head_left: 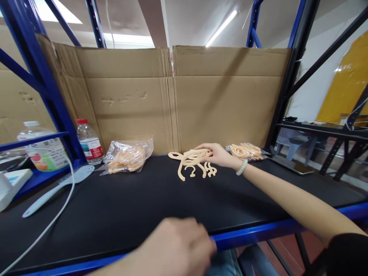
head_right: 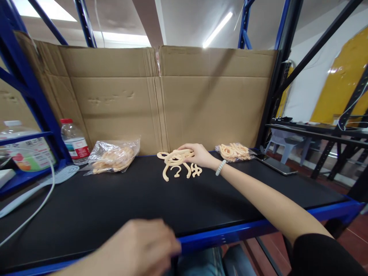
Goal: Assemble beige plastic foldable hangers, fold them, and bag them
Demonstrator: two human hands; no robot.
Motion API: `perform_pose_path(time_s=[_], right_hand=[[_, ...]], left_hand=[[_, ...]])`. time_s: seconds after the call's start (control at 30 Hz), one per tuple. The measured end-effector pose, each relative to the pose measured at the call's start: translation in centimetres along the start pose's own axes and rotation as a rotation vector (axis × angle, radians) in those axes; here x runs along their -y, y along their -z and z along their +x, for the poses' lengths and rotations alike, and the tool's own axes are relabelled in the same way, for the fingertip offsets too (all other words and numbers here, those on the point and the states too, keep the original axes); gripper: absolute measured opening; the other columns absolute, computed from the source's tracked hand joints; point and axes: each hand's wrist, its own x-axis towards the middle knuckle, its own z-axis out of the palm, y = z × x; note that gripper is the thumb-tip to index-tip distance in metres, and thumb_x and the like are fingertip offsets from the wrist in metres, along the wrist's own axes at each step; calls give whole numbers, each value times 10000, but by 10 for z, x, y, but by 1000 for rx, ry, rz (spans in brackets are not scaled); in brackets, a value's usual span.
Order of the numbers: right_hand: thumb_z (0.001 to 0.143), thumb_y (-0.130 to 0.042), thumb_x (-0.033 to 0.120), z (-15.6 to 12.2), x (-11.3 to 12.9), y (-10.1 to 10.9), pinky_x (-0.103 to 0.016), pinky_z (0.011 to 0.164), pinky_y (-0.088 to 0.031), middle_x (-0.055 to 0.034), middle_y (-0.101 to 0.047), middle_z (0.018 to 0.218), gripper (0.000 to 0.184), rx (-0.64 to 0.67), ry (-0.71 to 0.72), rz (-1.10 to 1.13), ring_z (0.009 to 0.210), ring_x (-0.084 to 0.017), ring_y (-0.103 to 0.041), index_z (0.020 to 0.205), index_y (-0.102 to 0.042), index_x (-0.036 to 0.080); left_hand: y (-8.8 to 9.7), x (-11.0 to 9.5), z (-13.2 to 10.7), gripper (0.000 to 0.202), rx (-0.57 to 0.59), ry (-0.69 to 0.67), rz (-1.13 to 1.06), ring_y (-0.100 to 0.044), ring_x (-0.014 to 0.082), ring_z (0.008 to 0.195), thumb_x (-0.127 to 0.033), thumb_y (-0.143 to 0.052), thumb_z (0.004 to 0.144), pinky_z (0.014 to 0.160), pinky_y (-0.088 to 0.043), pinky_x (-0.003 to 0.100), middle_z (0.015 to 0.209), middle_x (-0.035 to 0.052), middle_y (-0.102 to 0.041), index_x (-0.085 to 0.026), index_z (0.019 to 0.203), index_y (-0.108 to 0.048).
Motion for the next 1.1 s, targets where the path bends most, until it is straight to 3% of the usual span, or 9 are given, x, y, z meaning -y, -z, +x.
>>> perform_pose_path(time_s=[0.1,0.13,0.2,0.37,0.57,0.73,0.9,1.0,1.1], right_hand=[[757,-637,190,-16,28,-7,-264,663,-467,-23,-668,839,214,32,2,-4,719,-141,-599,966,-653,147],[767,-620,181,-21,35,-10,-257,642,-461,-21,-662,836,215,32,1,4,689,-131,-588,978,-646,148],[775,-597,152,-28,45,-20,-254,645,-457,-25,-654,889,259,19,23,14,697,-126,-580,1033,-619,162],[775,-589,117,-39,50,-38,-242,620,-456,-19,-611,876,313,-25,33,21,692,-116,-543,1080,-559,182],[806,-586,211,-45,43,-43,-216,499,-490,-27,-571,902,469,-22,-101,247,607,-95,-542,1257,-459,225],[781,-610,286,-44,36,-31,-251,538,-521,-40,-616,822,234,10,-295,277,549,-105,-597,962,-639,141],[769,-630,302,-42,29,-21,-232,579,-455,-27,-629,673,173,9,-265,201,597,-118,-583,760,-635,129],[776,-631,347,-42,25,-21,-222,554,-413,-21,-623,675,218,-22,-281,239,582,-102,-541,748,-610,131],[758,-655,378,-41,22,-21,-215,539,-392,1,-575,663,260,-104,-298,325,576,-87,-506,719,-572,134]], left_hand=[[37,34,18,253,-468,177,205,-558,226,1016,-210,-450,894,838,-489,370,1103,86,-600,-214,1132,-535],[42,47,23,308,-530,217,256,-528,247,1073,-255,-497,875,866,-476,393,1143,95,-580,-210,1179,-508],[43,71,32,389,-567,261,244,-533,246,1055,-315,-561,841,854,-475,385,1132,87,-587,-213,1210,-490],[26,97,37,238,-553,354,-14,-558,130,614,-329,-563,846,581,-443,238,714,-9,-621,-198,1035,-622],[18,99,32,212,-581,370,-212,-577,127,643,-347,-505,886,560,-434,220,734,-6,-636,-186,963,-619],[16,105,30,211,-704,397,-320,-588,144,685,-347,-438,919,623,-467,251,771,4,-598,-176,995,-534],[16,108,27,171,-830,443,-369,-546,131,653,-349,-410,932,616,-444,244,743,-20,-536,-194,924,-482],[17,108,27,203,-819,481,-382,-517,125,625,-366,-398,933,585,-415,237,715,-25,-516,-195,845,-460],[17,106,27,251,-730,507,-360,-498,123,606,-384,-391,928,576,-397,241,679,-28,-500,-191,775,-436]])
